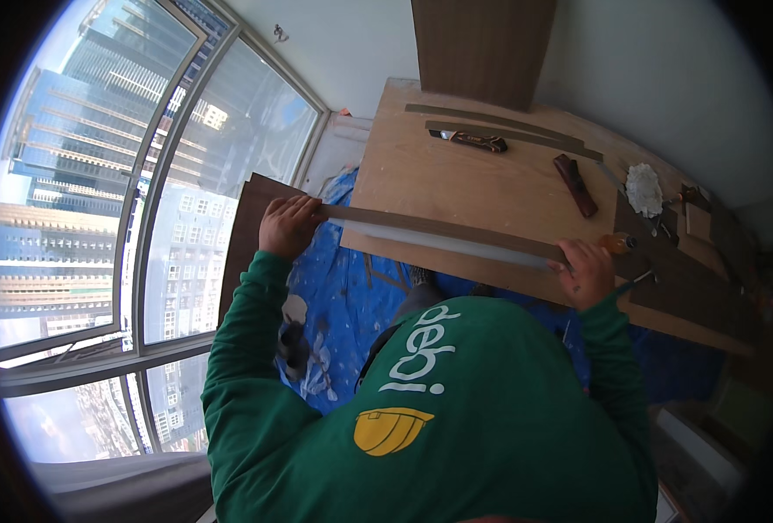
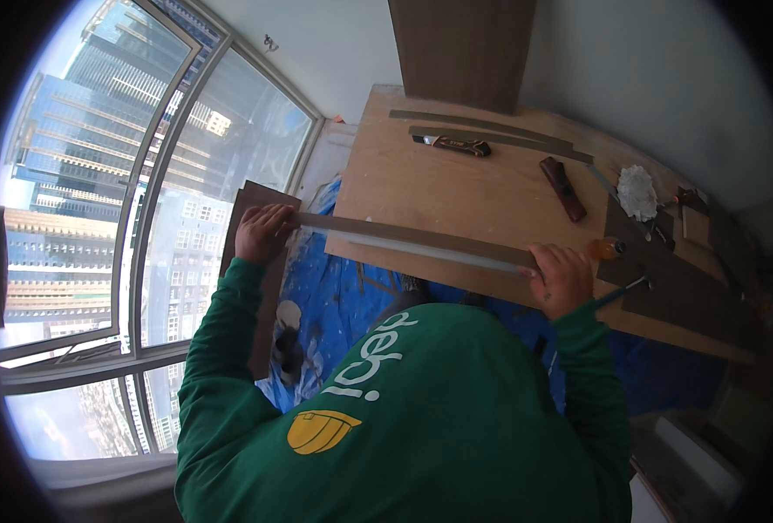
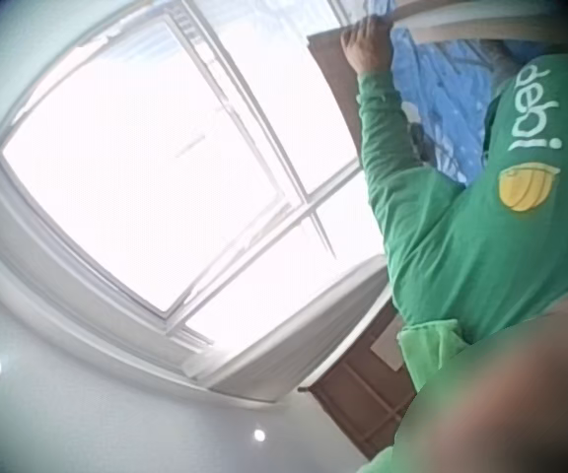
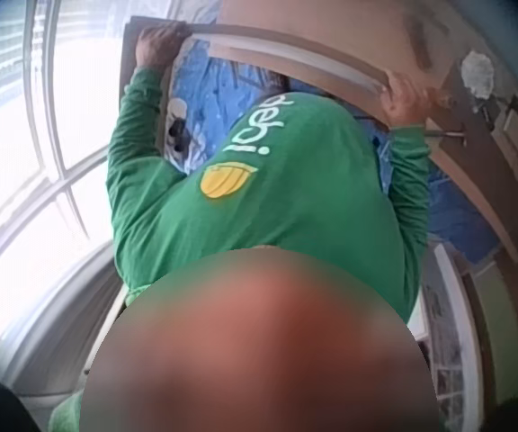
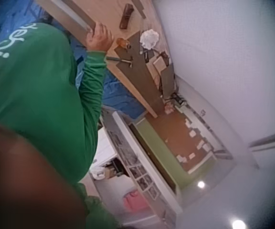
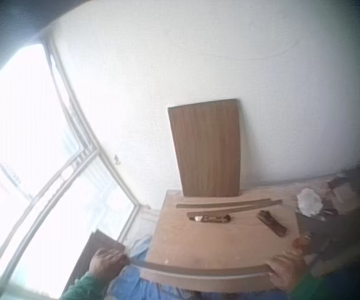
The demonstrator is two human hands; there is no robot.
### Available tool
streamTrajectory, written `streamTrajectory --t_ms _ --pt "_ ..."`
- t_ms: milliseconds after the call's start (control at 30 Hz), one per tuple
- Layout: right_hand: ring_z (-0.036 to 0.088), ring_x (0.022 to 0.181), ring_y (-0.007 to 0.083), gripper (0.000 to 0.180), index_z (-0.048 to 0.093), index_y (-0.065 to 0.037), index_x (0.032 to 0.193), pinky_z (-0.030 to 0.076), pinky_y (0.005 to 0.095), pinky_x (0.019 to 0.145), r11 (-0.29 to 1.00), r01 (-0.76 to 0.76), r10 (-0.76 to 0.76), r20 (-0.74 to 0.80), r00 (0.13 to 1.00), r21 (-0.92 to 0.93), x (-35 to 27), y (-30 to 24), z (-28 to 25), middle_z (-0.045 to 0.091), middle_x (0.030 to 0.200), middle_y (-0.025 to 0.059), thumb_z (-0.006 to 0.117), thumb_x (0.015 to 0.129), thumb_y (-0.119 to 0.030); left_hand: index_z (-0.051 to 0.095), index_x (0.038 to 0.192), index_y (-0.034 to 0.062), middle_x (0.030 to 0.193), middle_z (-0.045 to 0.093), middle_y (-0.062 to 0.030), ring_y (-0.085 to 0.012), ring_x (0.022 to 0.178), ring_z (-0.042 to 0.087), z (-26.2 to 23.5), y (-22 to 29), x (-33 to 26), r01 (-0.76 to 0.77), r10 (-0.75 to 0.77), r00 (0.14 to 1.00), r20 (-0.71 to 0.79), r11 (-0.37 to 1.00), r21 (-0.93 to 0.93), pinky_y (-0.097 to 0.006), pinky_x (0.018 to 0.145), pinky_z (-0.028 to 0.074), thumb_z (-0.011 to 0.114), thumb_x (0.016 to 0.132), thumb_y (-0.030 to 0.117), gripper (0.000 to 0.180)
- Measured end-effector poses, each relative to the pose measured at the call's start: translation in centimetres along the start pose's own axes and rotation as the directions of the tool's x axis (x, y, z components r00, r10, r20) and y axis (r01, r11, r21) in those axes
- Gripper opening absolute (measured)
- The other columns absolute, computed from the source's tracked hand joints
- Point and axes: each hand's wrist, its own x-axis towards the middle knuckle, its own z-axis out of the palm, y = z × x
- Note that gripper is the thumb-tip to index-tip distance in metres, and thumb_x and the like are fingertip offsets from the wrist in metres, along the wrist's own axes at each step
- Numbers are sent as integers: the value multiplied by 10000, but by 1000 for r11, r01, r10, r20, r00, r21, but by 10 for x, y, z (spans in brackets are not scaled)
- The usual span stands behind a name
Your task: The person aligns a thin wooden strip along the edge of a larger board, then uses a hammer to tap it into place. They flip the board and use a utility knife to trim excess material from the strip.
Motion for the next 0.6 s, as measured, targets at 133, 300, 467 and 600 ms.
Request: streamTrajectory --t_ms 133,300,467,600 --pt "682 1015 340 344 694 -57 1184 471 488 847 1000 -3 3 11 1000 16 0 3 1 739 1093 112 747 859 -156 756 1212 100 1190 791 -76 -257 1170 728 0 -2 1 15 -13 1000 29 999 -51 -456 1114 485 795 932 320 359" --pt "677 1003 339 350 692 -62 1189 464 489 840 998 21 -20 -13 1000 52 -1 7 5 737 1083 102 753 867 -184 756 1271 105 1251 780 -84 -257 1247 701 -1 -4 1 -33 33 999 28 999 3 -466 1165 472 781 958 381 419" --pt "675 1007 332 346 693 -73 1184 457 488 839 999 15 -14 -16 1000 52 -2 8 6 735 1077 94 759 869 -199 759 1264 92 1271 774 -92 -286 1273 688 -6 12 7 -41 43 999 28 998 -54 -486 1155 476 789 951 397 438" --pt "675 1013 327 344 692 -79 1184 454 486 839 999 11 -11 -13 1000 51 -1 7 5 735 1078 88 761 869 -201 763 1203 66 1211 779 -111 -312 1198 710 0 51 27 -100 99 995 -15 976 -194 -482 1069 526 823 929 367 412"
